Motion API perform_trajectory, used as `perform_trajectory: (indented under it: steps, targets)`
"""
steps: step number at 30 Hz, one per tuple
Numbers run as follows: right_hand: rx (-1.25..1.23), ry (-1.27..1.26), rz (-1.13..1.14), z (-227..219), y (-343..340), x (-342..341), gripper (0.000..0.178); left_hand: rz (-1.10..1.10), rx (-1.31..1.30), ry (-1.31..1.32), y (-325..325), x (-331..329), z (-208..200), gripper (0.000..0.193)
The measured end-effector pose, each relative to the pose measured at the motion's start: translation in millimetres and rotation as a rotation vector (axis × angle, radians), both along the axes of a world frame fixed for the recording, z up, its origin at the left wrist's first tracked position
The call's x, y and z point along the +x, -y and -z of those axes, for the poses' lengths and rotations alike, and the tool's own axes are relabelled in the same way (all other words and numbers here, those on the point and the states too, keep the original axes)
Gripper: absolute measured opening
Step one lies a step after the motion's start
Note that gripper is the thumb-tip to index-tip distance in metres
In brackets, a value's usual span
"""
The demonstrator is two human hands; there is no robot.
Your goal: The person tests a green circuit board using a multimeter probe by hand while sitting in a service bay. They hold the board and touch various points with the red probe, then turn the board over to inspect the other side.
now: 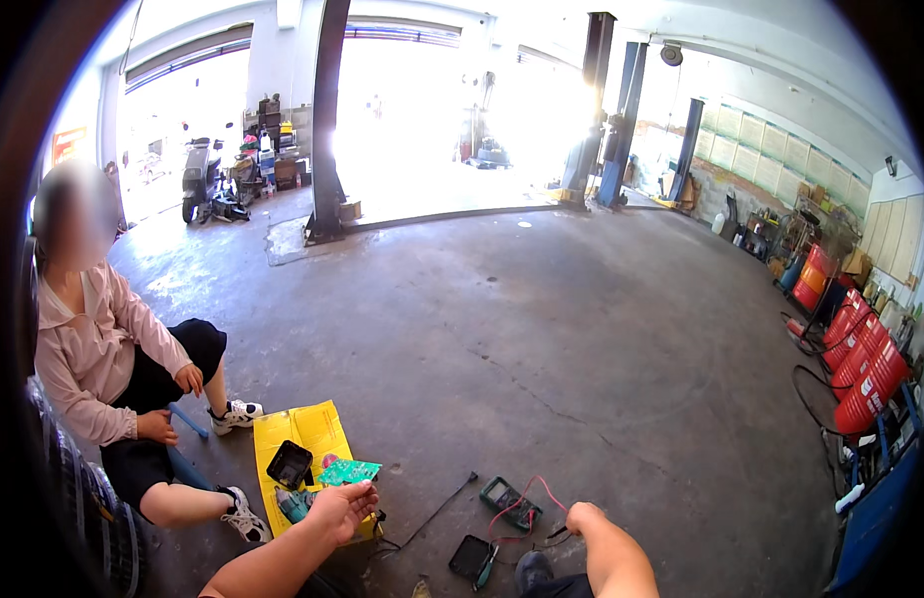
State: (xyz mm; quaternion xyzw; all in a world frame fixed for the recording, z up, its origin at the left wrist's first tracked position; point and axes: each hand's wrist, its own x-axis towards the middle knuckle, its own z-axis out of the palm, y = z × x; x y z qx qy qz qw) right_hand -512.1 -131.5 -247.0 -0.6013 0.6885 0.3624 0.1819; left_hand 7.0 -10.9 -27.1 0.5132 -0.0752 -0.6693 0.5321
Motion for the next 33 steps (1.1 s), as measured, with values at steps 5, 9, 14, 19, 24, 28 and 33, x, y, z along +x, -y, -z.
perform_trajectory:
  steps: [5, 9, 14, 19, 24, 28, 33]
  targets:
    - [0.021, 0.035, 0.08, -2.4, -0.5, -3.2, 0.027, 0.013, -0.018, -0.014, -0.2, 1.9, 5.7, 0.009]
    - [0.084, 0.027, -0.051, 22.0, 11.5, -19.8, 0.024, 0.056, -0.02, 0.008, 3.6, 3.0, 16.3, 0.011]
    - [0.007, 0.068, -0.238, 54.0, 29.2, -45.8, 0.028, 0.036, -0.031, -0.038, 3.0, 1.8, 15.0, 0.012]
    - [-0.002, 0.205, -0.177, 20.4, 18.7, -34.1, 0.03, 0.057, -0.074, -0.002, 4.3, 3.4, 8.3, 0.013]
    - [-0.064, -0.026, -0.111, -11.5, 1.2, -7.1, 0.032, -0.13, -0.451, 0.065, 36.4, 32.8, -0.8, 0.029]
    - [-0.138, 0.233, 0.157, -26.9, -9.8, -0.6, 0.023, -0.143, -0.56, 0.06, 54.2, 76.5, -18.4, 0.024]
    - [-0.147, 0.299, 0.272, -46.6, -17.4, 10.3, 0.016, -0.243, -0.433, 0.124, 53.5, 109.6, -30.3, 0.02]
